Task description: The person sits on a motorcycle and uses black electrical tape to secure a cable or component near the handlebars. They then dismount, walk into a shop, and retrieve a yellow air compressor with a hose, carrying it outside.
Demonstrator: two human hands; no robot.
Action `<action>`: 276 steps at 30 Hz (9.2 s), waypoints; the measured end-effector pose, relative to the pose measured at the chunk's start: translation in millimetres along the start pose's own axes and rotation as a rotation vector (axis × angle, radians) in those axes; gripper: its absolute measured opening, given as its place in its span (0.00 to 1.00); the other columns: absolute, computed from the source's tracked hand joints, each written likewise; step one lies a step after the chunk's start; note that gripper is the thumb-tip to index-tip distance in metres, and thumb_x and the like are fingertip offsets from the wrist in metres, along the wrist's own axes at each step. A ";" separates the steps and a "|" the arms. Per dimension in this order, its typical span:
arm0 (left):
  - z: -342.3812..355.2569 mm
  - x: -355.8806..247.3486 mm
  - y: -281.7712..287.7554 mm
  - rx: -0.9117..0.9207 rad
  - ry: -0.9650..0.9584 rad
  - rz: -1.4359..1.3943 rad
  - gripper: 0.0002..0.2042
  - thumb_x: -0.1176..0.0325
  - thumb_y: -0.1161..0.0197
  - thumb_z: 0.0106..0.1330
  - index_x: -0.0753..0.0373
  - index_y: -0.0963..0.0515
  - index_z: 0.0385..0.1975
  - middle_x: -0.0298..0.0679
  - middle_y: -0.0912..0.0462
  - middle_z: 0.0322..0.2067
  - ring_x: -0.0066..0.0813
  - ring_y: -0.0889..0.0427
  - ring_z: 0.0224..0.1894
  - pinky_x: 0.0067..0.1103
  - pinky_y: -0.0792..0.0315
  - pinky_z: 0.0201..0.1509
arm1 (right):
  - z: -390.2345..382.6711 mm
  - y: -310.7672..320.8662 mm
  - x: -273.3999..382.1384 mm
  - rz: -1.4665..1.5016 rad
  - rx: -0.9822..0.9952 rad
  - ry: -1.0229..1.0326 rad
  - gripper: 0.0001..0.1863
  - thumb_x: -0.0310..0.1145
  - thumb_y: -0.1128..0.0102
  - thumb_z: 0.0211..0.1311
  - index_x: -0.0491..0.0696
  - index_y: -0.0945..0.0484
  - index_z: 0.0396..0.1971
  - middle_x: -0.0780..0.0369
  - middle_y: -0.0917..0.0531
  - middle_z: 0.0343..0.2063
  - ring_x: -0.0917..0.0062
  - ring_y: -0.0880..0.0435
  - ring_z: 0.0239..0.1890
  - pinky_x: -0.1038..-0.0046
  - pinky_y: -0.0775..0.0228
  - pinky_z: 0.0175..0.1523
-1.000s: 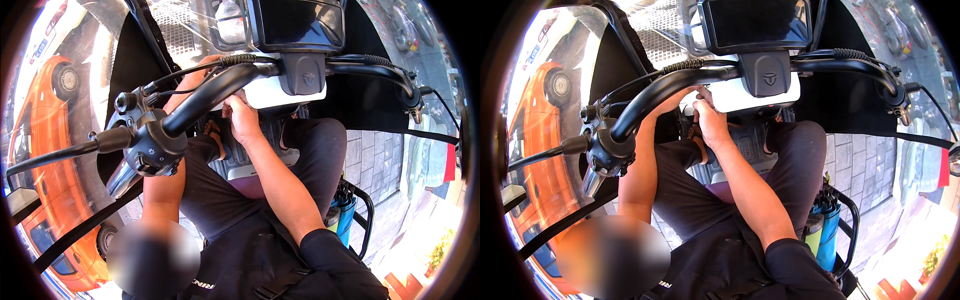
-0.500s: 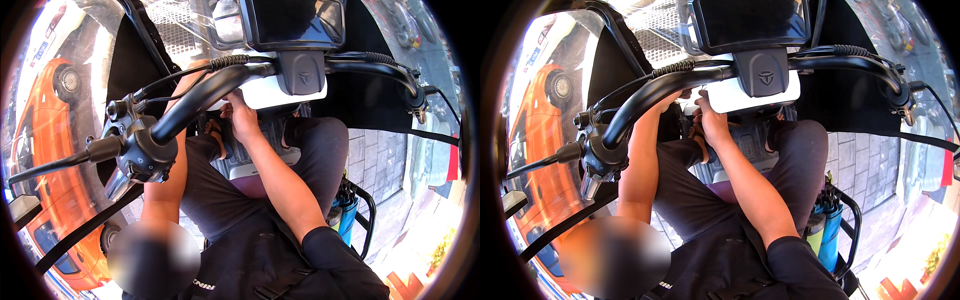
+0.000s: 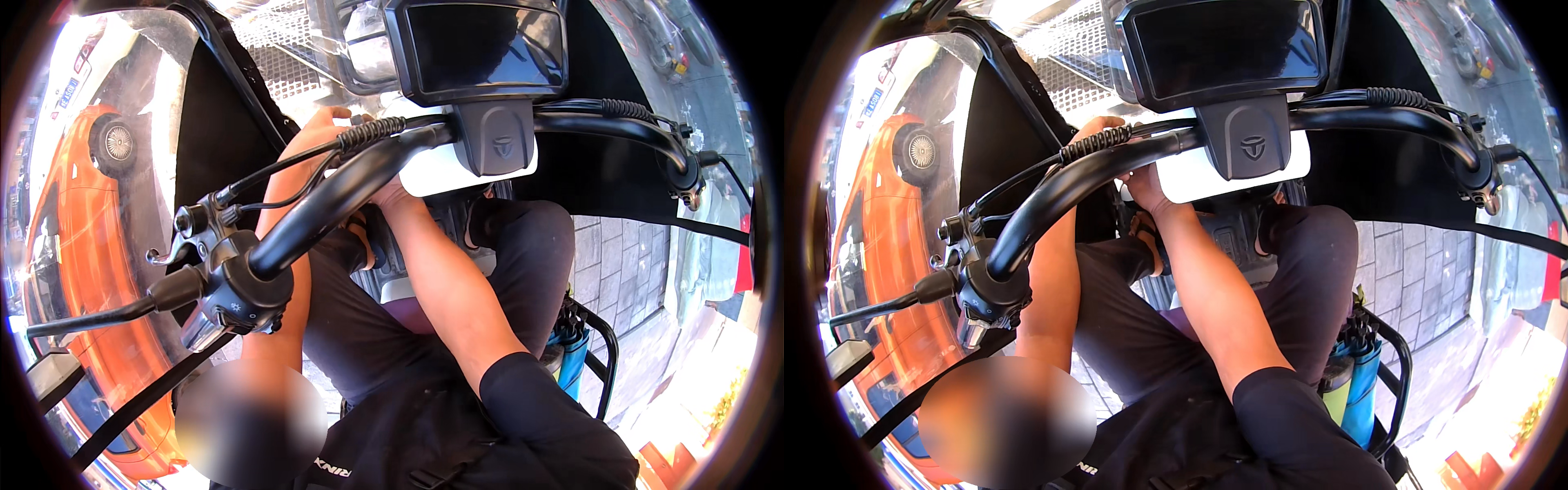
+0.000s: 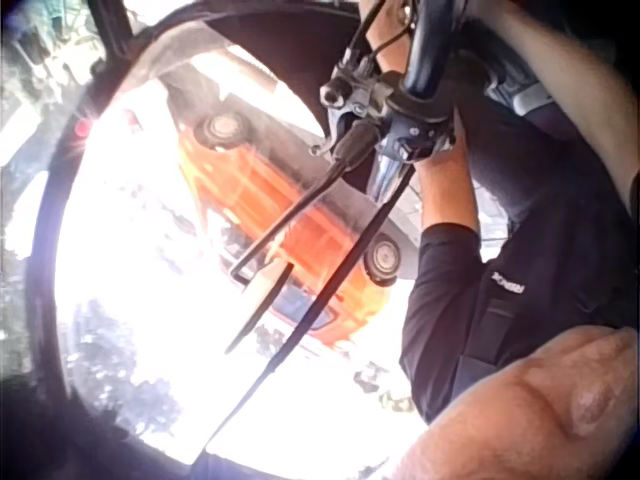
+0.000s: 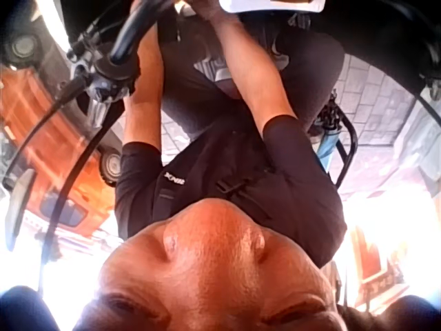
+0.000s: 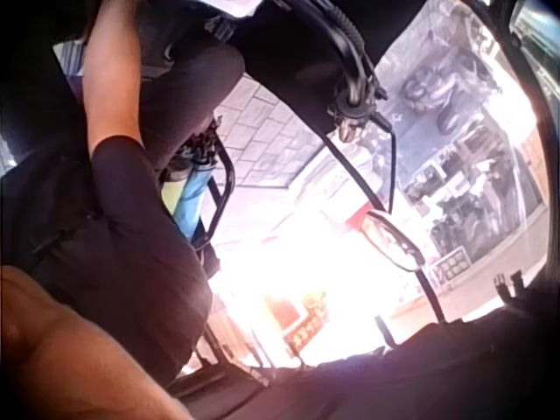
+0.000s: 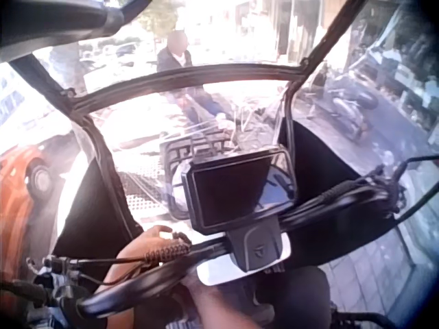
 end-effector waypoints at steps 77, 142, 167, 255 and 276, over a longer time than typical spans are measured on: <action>-54.6 -31.6 -5.7 -0.117 -0.331 0.541 0.16 0.61 0.42 0.73 0.58 0.18 0.54 0.45 0.14 0.49 0.46 0.15 0.49 0.36 0.24 0.56 | -58.9 29.4 2.4 -0.288 -0.283 0.151 0.19 0.45 0.44 0.76 0.50 0.25 0.58 0.63 0.19 0.44 0.75 0.19 0.40 0.70 0.25 0.43; -44.0 2.3 -16.1 -0.120 -0.261 0.630 0.17 0.57 0.42 0.73 0.53 0.20 0.58 0.45 0.15 0.51 0.43 0.18 0.56 0.36 0.26 0.61 | 33.7 41.2 -17.4 0.156 0.126 0.057 0.23 0.50 0.44 0.75 0.50 0.24 0.58 0.60 0.18 0.56 0.70 0.21 0.59 0.64 0.27 0.67; -53.3 0.0 -6.3 0.051 -0.402 0.189 0.13 0.62 0.33 0.66 0.62 0.16 0.44 0.41 0.14 0.35 0.36 0.17 0.39 0.31 0.25 0.48 | -51.5 29.6 13.9 -0.254 0.022 -0.128 0.10 0.43 0.39 0.72 0.53 0.23 0.36 0.65 0.23 0.24 0.79 0.27 0.24 0.71 0.32 0.36; -27.6 -31.5 -6.3 0.014 -0.086 0.167 0.10 0.71 0.32 0.63 0.72 0.19 0.38 0.42 0.16 0.27 0.26 0.15 0.30 0.26 0.19 0.32 | 4.3 31.1 -19.3 0.165 0.138 -0.049 0.23 0.52 0.43 0.74 0.51 0.22 0.57 0.64 0.15 0.53 0.72 0.17 0.56 0.65 0.25 0.65; -68.4 -31.5 -25.5 -0.084 -0.824 0.767 0.17 0.67 0.37 0.69 0.62 0.20 0.56 0.44 0.16 0.48 0.38 0.14 0.48 0.31 0.20 0.52 | -49.7 42.5 14.0 -0.132 -0.068 -0.081 0.13 0.48 0.40 0.72 0.53 0.23 0.39 0.67 0.23 0.28 0.77 0.27 0.27 0.69 0.31 0.38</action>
Point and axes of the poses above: each hand's wrist, its own z-axis towards the middle knuckle, its own y-axis out of the back of the hand, x = y × z, the point moved 10 cm from there along z, towards the middle knuckle
